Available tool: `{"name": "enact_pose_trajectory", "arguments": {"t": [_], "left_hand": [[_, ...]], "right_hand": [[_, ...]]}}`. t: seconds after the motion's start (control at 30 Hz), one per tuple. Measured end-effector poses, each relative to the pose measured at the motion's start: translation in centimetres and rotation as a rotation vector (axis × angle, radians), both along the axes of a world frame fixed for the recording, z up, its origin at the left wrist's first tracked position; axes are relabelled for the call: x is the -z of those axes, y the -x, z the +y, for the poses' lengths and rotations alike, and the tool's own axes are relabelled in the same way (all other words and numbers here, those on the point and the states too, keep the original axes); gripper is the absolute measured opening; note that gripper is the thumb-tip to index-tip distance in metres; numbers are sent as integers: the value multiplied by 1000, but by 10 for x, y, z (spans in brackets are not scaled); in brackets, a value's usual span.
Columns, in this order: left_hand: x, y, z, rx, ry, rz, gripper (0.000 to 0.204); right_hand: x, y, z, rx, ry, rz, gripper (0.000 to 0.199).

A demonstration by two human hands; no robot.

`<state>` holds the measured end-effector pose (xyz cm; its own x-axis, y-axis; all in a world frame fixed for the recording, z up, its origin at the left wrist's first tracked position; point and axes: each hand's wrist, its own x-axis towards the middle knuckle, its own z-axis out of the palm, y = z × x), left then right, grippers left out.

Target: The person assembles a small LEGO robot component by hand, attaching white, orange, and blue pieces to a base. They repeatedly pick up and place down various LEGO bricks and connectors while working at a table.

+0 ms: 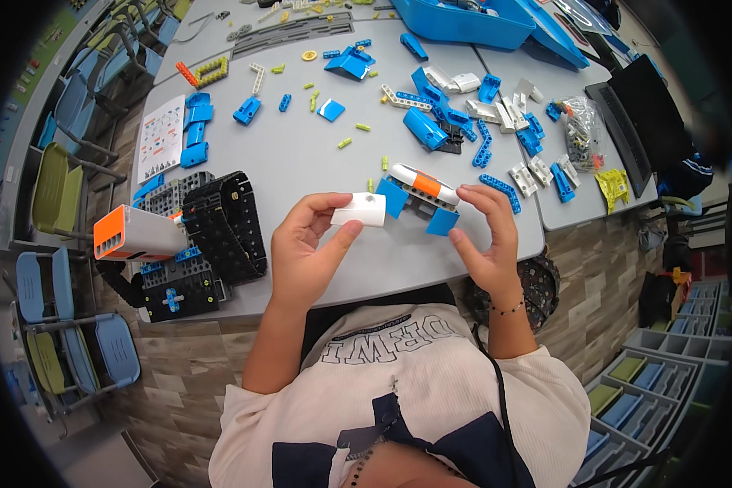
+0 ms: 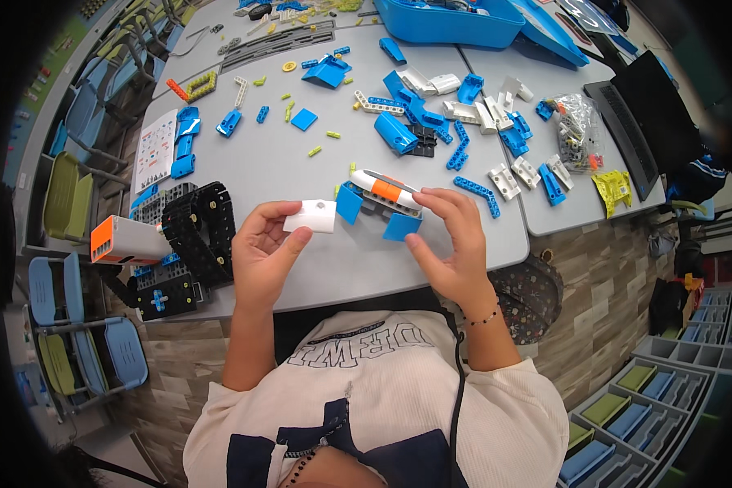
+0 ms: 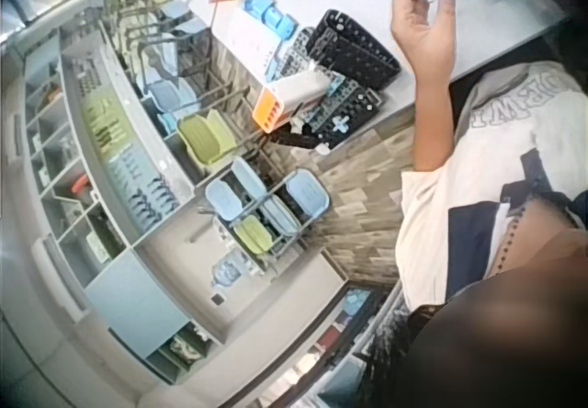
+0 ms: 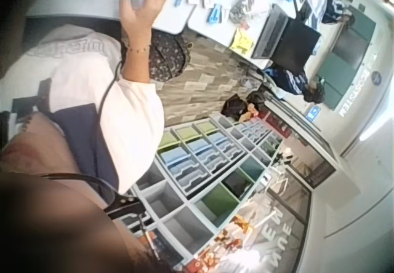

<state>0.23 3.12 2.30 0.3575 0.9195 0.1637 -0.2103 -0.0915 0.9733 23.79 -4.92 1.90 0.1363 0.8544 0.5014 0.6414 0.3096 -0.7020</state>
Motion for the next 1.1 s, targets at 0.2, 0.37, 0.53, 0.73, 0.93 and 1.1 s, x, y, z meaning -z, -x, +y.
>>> {"name": "enact_pose_trajectory", "arguments": {"t": [0.2, 0.37, 0.53, 0.73, 0.93, 1.1], "left_hand": [[7, -11, -5, 56, 52, 9, 29], [6, -14, -15, 75, 100, -15, 28], [12, -18, -35, 125, 297, -97, 29], [21, -22, -41, 49, 314, -142, 28], [23, -21, -36, 40, 299, -133, 26], [23, -19, -31, 21, 311, -130, 29]], "right_hand": [[6, 2, 2, -30, 110, -51, 63], [12, 4, 5, -12, 125, 48, 66], [14, 7, 0, 22, 118, -73, 70], [18, 12, -4, 47, 62, -146, 78], [21, 11, -4, 40, 20, -162, 79], [22, 10, -6, 39, 25, -154, 76]]}}
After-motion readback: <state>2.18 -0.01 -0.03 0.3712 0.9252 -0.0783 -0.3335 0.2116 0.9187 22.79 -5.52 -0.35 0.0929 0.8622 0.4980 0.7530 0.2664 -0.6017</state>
